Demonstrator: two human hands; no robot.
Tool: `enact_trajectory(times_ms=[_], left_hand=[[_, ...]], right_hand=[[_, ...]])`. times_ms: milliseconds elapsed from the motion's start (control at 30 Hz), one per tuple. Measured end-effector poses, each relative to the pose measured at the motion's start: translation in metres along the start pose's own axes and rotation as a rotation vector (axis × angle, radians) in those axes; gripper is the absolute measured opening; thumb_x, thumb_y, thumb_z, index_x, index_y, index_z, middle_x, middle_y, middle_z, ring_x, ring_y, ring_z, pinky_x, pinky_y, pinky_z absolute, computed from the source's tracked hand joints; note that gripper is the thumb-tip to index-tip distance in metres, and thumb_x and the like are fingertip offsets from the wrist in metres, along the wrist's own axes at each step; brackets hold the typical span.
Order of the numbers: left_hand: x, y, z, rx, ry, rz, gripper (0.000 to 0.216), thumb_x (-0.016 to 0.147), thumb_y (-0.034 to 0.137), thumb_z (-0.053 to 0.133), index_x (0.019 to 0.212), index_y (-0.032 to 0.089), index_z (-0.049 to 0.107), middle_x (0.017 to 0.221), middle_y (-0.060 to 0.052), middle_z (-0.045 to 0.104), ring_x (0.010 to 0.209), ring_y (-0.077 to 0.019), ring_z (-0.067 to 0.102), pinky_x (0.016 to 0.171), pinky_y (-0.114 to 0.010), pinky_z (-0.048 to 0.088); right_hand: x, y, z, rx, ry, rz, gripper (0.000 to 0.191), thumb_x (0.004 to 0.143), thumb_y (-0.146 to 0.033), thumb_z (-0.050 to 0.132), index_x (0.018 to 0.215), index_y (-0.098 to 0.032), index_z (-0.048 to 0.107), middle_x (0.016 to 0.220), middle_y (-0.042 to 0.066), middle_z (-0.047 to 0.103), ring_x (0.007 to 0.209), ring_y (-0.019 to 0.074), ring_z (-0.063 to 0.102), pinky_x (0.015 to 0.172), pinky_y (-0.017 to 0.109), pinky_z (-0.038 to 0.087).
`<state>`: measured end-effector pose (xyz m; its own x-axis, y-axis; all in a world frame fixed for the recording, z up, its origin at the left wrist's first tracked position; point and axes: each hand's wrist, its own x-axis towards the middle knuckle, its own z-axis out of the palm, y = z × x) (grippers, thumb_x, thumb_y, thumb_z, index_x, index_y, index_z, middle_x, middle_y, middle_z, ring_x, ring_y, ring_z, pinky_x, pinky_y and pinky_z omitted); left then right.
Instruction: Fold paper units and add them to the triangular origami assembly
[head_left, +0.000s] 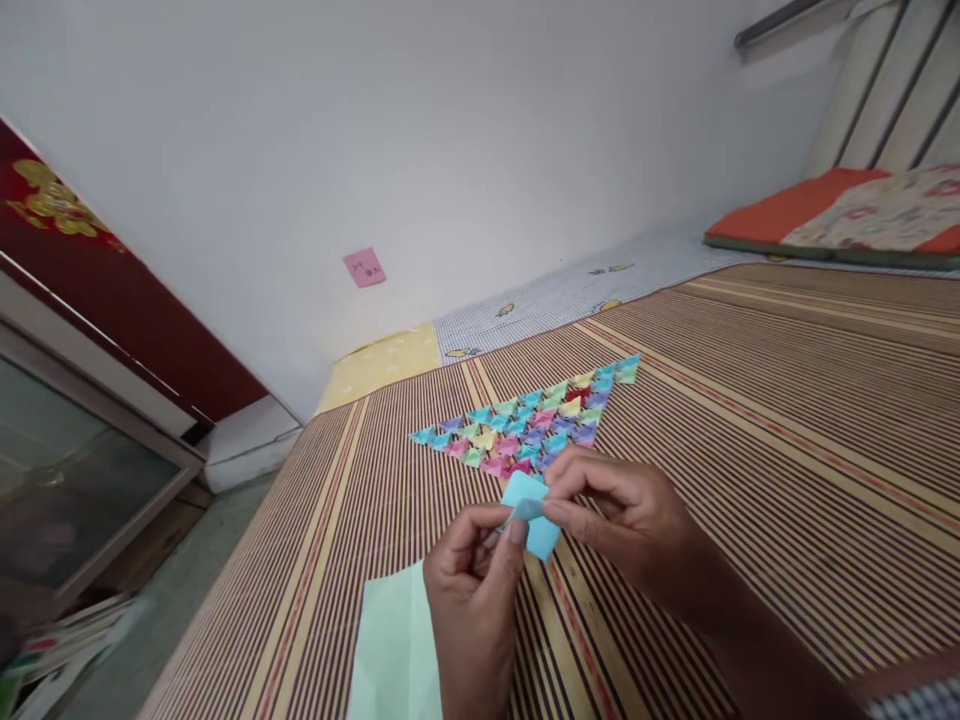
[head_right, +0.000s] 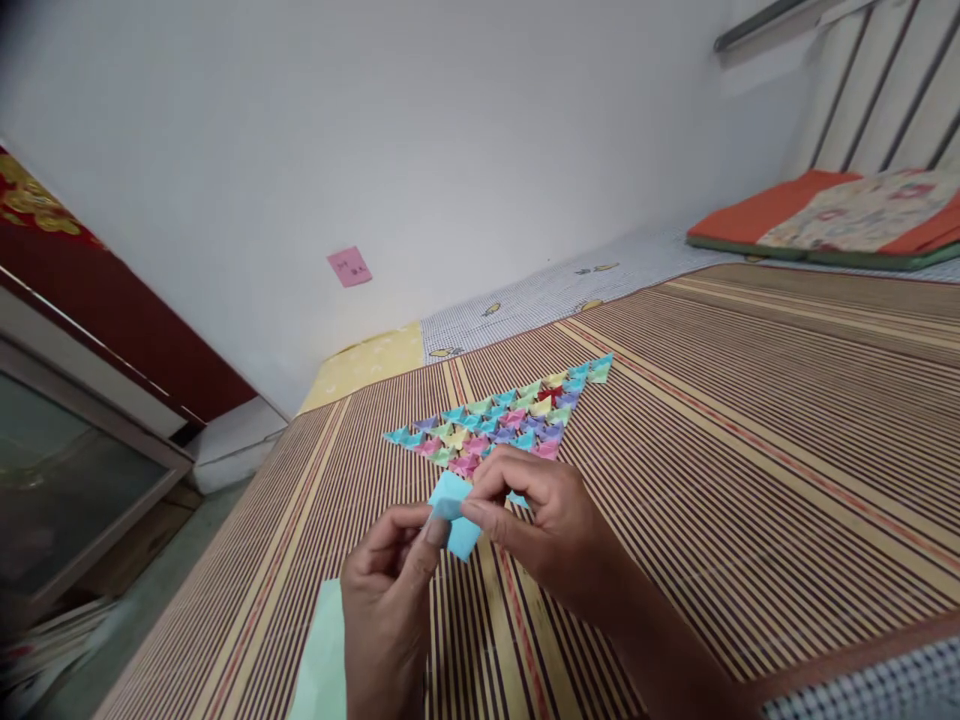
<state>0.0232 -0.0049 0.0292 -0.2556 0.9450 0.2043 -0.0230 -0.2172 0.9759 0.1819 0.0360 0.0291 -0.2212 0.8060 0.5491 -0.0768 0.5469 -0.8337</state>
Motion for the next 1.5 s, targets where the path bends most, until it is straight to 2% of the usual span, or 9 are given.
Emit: enact_trajectory(times_ms=[133, 467, 700, 900, 1067, 1200, 1267, 1333, 1500], left_hand=[[0.0, -0.007, 0.004, -0.048, 0.094, 0.014, 0.019, 0.078, 0.035, 0.081, 0.073, 0.018, 0.073, 0.078, -0.002, 0.071, 0.071, -0.0144, 0.065, 0.066, -0.022, 0.053], [-0.001, -0.01, 0.011, -0.039, 0.257, -0.021, 0.023, 0.072, 0.034, 0.085, 0.072, 0.016, 0.071, 0.068, 0.0, 0.07, 0.064, -0.0135, 0.066, 0.06, -0.021, 0.054], [-0.003, -0.008, 0.013, -0.064, 0.23, -0.009, 0.023, 0.074, 0.031, 0.085, 0.074, 0.017, 0.067, 0.069, 0.0, 0.068, 0.064, -0.012, 0.066, 0.06, -0.019, 0.053], [0.005, -0.01, 0.006, -0.151, 0.056, -0.098, 0.037, 0.074, 0.029, 0.085, 0.105, 0.018, 0.069, 0.08, -0.002, 0.073, 0.076, -0.0154, 0.07, 0.071, -0.023, 0.055], [0.005, -0.014, -0.002, -0.207, -0.126, -0.176, 0.021, 0.081, 0.032, 0.079, 0.093, 0.016, 0.075, 0.083, -0.005, 0.074, 0.075, -0.0164, 0.068, 0.069, -0.026, 0.053], [0.003, -0.015, -0.002, -0.247, -0.088, -0.168, 0.016, 0.083, 0.032, 0.078, 0.084, 0.017, 0.072, 0.075, -0.001, 0.07, 0.068, -0.0128, 0.062, 0.065, -0.023, 0.05], [0.003, -0.016, -0.001, -0.251, -0.023, -0.163, 0.019, 0.082, 0.034, 0.079, 0.083, 0.017, 0.071, 0.075, -0.001, 0.07, 0.068, -0.0133, 0.062, 0.064, -0.024, 0.05], [0.005, -0.017, -0.001, -0.251, 0.012, -0.163, 0.022, 0.081, 0.036, 0.079, 0.082, 0.017, 0.07, 0.074, -0.001, 0.069, 0.066, -0.0137, 0.061, 0.063, -0.024, 0.05], [0.006, -0.016, -0.006, -0.151, -0.08, -0.158, 0.021, 0.086, 0.036, 0.074, 0.079, 0.018, 0.068, 0.072, 0.001, 0.066, 0.069, -0.0129, 0.058, 0.065, -0.023, 0.047]], right_hand=[[-0.001, 0.001, 0.007, -0.05, 0.021, 0.018, 0.019, 0.092, -0.024, 0.066, 0.074, -0.021, 0.063, 0.076, 0.001, 0.062, 0.074, 0.0173, 0.06, 0.07, 0.031, 0.047], [-0.005, 0.002, 0.017, -0.088, 0.057, 0.056, 0.022, 0.094, -0.026, 0.059, 0.073, -0.021, 0.056, 0.072, 0.0, 0.059, 0.067, 0.0166, 0.056, 0.062, 0.031, 0.044], [-0.006, 0.006, 0.023, -0.129, 0.099, 0.06, 0.016, 0.091, -0.022, 0.057, 0.077, -0.022, 0.05, 0.071, -0.002, 0.054, 0.064, 0.015, 0.052, 0.059, 0.029, 0.043], [-0.005, 0.006, 0.019, -0.074, 0.09, 0.097, 0.007, 0.089, -0.018, 0.059, 0.092, -0.023, 0.055, 0.08, -0.001, 0.058, 0.073, 0.0154, 0.058, 0.065, 0.027, 0.048], [-0.004, -0.003, 0.009, -0.002, -0.092, 0.118, 0.006, 0.089, -0.018, 0.061, 0.093, -0.021, 0.058, 0.08, -0.002, 0.058, 0.072, 0.0136, 0.057, 0.066, 0.025, 0.047], [-0.002, -0.003, 0.003, 0.088, -0.19, 0.194, 0.009, 0.089, -0.023, 0.064, 0.097, -0.021, 0.061, 0.08, -0.002, 0.06, 0.072, 0.0131, 0.055, 0.064, 0.024, 0.045], [-0.001, -0.002, 0.0, 0.044, -0.193, 0.183, 0.006, 0.09, -0.026, 0.065, 0.09, -0.02, 0.063, 0.078, -0.002, 0.06, 0.071, 0.0127, 0.054, 0.063, 0.024, 0.043], [0.0, -0.002, 0.0, -0.017, -0.187, 0.155, 0.016, 0.092, -0.027, 0.062, 0.078, -0.019, 0.062, 0.071, -0.003, 0.057, 0.067, 0.0117, 0.05, 0.061, 0.024, 0.039], [-0.001, -0.001, 0.003, -0.131, -0.102, 0.134, 0.025, 0.095, -0.027, 0.057, 0.071, -0.019, 0.056, 0.065, -0.004, 0.05, 0.061, 0.0111, 0.046, 0.055, 0.024, 0.035]])
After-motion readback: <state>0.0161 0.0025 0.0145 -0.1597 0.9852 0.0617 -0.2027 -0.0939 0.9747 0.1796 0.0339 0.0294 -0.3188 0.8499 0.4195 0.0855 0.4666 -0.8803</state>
